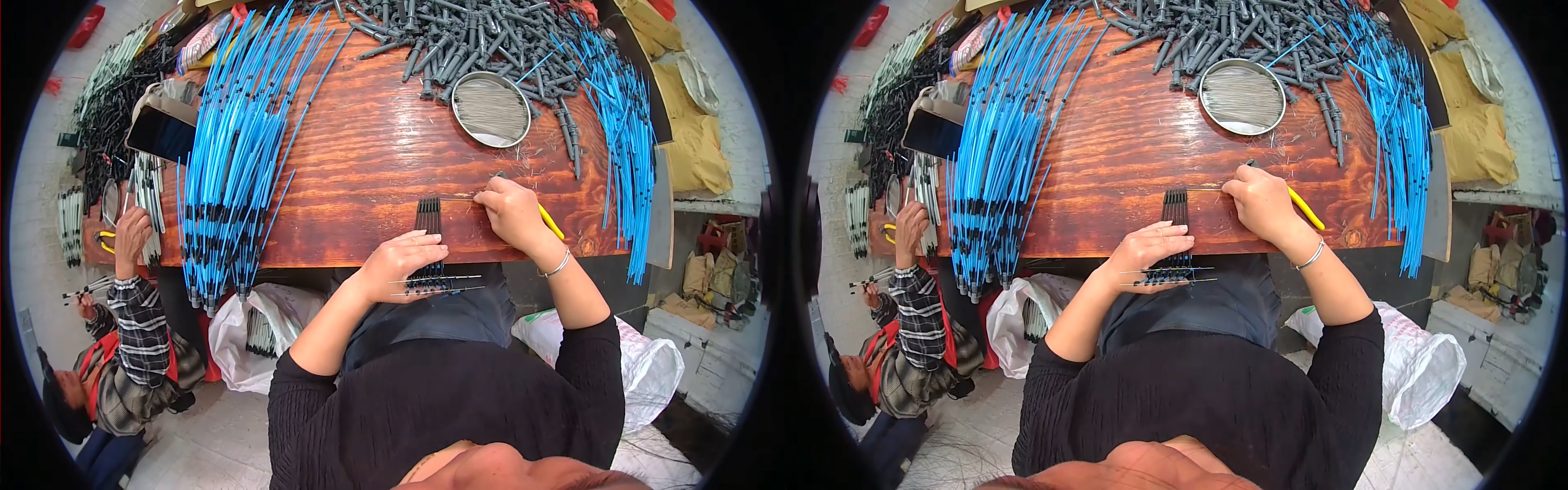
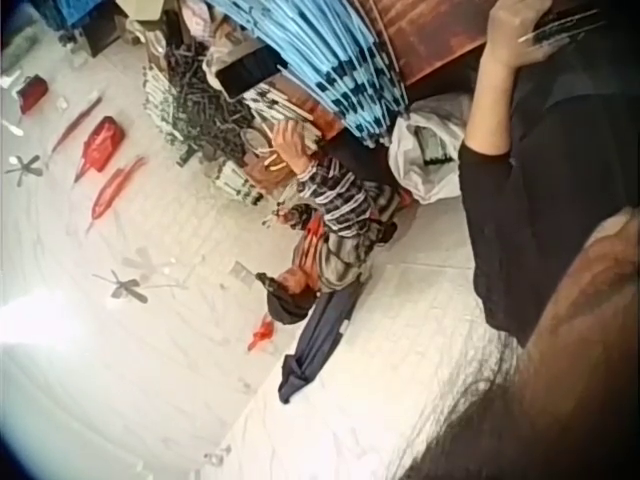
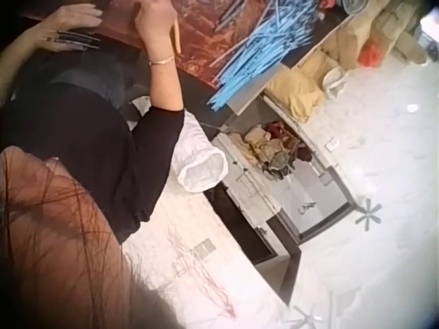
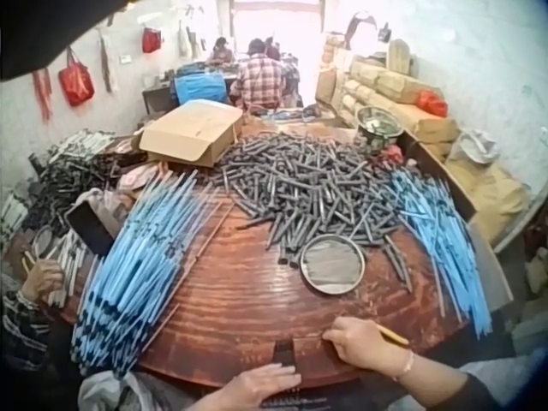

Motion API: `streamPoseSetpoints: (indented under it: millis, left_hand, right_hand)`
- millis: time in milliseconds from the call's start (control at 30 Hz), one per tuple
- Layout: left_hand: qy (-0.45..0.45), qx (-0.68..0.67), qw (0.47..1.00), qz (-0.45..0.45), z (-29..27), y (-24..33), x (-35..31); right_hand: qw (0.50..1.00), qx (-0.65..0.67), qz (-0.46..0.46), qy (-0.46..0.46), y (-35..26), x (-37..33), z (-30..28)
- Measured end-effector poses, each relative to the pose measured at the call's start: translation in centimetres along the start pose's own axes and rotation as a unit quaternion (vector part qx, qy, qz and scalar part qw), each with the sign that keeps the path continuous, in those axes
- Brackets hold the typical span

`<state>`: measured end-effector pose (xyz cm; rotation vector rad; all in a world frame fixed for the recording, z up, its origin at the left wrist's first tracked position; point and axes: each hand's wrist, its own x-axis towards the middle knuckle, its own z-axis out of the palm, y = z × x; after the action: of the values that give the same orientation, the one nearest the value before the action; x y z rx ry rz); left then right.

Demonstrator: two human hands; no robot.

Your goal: Manually assembling blue wires into a connector using pliers at a production workbench.

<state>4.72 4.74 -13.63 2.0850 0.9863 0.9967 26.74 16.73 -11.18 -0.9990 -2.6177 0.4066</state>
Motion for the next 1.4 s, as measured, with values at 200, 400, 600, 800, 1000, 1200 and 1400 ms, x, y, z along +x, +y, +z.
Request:
streamPoseSetpoints:
  millis: [200, 400, 600, 800, 1000, 1200, 1400]
  left_hand:
    - [0.001, -0.005, 1.0, 0.002, 0.0, -0.1, 0.0]
    - [0.002, 0.002, 1.0, 0.002, 0.0, 0.0, -0.1]
    - [0.0, 0.0, 1.0, 0.002, 0.0, -0.2, -0.4]
    - [-0.01, -0.001, 1.0, -0.002, -0.1, -0.4, -0.5]
    - [-0.01, -0.002, 1.0, -0.002, -0.3, -0.5, -0.4]
    - [-0.031, -0.003, 1.0, 0.002, -0.4, -0.8, -0.7]
    - [-0.041, -0.001, 0.999, -0.009, -0.7, -0.5, -0.6]
  right_hand:
    - [1.0, 0.005, -0.011, -0.001, -0.2, 0.1, 0.1]
    - [0.997, -0.038, -0.069, -0.015, -0.3, 1.1, 0.6]
    - [0.983, -0.111, -0.129, -0.075, -0.8, 2.2, 0.2]
    - [0.974, -0.13, -0.12, -0.143, -1.9, 3.2, -0.5]
    - [0.966, -0.152, -0.167, -0.128, -1.4, 4.1, -0.4]
    - [0.969, -0.133, -0.132, -0.159, -1.6, 3.9, -0.2]
    - [0.967, -0.162, -0.14, -0.138, -2.2, 3.6, 0.2]
